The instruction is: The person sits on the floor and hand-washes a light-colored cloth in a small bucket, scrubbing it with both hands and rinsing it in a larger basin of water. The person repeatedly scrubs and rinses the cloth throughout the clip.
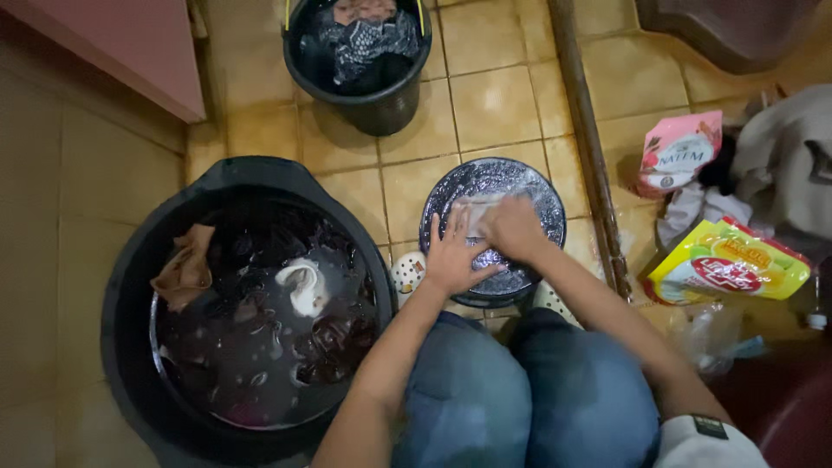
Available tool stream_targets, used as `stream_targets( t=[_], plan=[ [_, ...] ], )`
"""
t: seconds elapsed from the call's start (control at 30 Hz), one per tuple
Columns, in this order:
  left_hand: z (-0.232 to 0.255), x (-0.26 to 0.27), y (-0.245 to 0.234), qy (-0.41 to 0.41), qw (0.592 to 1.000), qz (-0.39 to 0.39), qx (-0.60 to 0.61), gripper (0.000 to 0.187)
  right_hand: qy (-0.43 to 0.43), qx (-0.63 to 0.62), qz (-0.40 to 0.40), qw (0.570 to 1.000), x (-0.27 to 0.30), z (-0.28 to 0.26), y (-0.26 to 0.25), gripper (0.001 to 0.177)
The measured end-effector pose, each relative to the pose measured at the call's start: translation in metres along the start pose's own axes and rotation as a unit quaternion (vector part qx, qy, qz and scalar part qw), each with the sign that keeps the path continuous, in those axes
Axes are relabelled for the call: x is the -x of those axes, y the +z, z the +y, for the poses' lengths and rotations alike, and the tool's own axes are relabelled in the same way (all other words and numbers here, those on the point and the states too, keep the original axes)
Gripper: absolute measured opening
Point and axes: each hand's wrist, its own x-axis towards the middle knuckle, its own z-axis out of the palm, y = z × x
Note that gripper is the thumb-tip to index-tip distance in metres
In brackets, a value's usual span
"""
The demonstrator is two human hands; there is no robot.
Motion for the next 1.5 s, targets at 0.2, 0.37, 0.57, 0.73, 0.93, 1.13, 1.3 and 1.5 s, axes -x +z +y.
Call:
stream_targets(
  t=[0.2, 0.37, 0.57, 0.73, 0.93, 1.13, 1.3, 1.5],
  plan=[
    [0.000, 0.004, -0.001, 0.010, 0.999, 0.037, 0.037, 0.069, 0.120, 0.131, 0.043, 0.983, -0.004, 0.052, -0.039, 0.030],
    [-0.002, -0.001, -0.001, -0.021, 0.996, -0.074, -0.036, 0.068, 0.050, 0.083, -0.067, 0.993, 0.000, 0.000, -0.018, 0.020],
    [-0.002, -0.004, -0.001, -0.019, 0.999, -0.045, 0.005, 0.065, 0.159, 0.149, 0.021, 0.976, 0.002, 0.044, -0.016, 0.026],
    [-0.001, 0.002, -0.002, -0.009, 1.000, -0.003, 0.028, 0.064, 0.228, 0.110, -0.057, 0.966, 0.004, 0.045, -0.023, 0.027],
    [-0.003, -0.001, -0.002, -0.015, 1.000, 0.002, 0.025, 0.064, 0.081, 0.018, 0.010, 0.997, 0.007, 0.013, -0.008, 0.032],
    [-0.002, -0.001, -0.001, -0.006, 0.998, 0.038, 0.048, 0.060, 0.180, 0.086, 0.057, 0.978, 0.001, 0.061, -0.022, 0.023],
    [-0.003, 0.003, -0.001, -0.009, 0.998, 0.038, 0.056, 0.058, 0.197, 0.056, 0.114, 0.972, 0.018, 0.033, -0.033, 0.024],
    [-0.002, 0.006, 0.002, -0.012, 0.996, 0.065, 0.064, 0.058, 0.241, -0.155, 0.175, 0.942, 0.037, 0.041, -0.036, 0.025]
  ],
)
